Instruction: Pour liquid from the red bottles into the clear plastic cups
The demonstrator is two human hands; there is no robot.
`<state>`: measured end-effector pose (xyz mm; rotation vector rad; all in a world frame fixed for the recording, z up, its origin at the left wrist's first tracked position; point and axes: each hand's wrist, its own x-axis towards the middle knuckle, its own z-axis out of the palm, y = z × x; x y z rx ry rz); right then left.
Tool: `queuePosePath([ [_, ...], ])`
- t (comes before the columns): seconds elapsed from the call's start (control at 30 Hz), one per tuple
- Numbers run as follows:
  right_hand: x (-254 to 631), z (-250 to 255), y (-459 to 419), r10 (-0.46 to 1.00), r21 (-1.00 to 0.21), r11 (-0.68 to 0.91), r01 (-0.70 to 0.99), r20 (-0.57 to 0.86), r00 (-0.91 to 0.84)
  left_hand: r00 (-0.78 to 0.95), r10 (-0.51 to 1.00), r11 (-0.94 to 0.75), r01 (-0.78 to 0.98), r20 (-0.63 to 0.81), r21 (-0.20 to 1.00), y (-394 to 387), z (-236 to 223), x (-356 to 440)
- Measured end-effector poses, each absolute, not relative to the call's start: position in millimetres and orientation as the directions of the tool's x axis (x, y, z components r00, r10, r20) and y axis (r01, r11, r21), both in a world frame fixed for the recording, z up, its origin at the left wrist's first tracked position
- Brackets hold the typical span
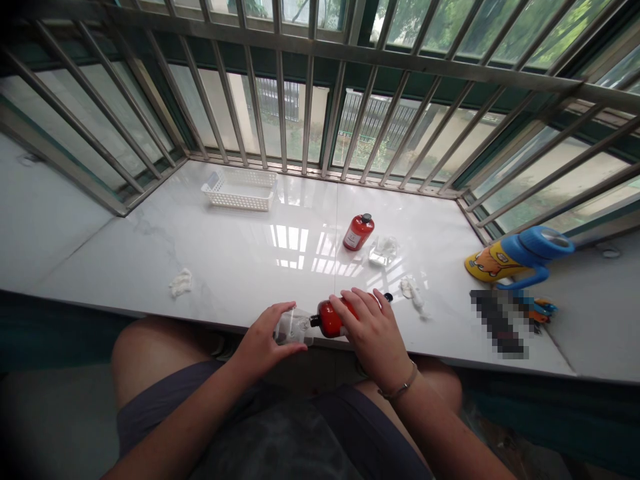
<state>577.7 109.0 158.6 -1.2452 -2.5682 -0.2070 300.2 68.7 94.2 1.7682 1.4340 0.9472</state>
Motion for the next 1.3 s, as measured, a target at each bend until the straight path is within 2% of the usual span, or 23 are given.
queuePosePath([
  [1.3, 581, 169, 109, 0.725, 0.073, 0.621, 0.78, 0.325, -0.607, 0.179, 0.977, -0.193, 0.519, 0.115, 0.833, 71, 95, 300],
])
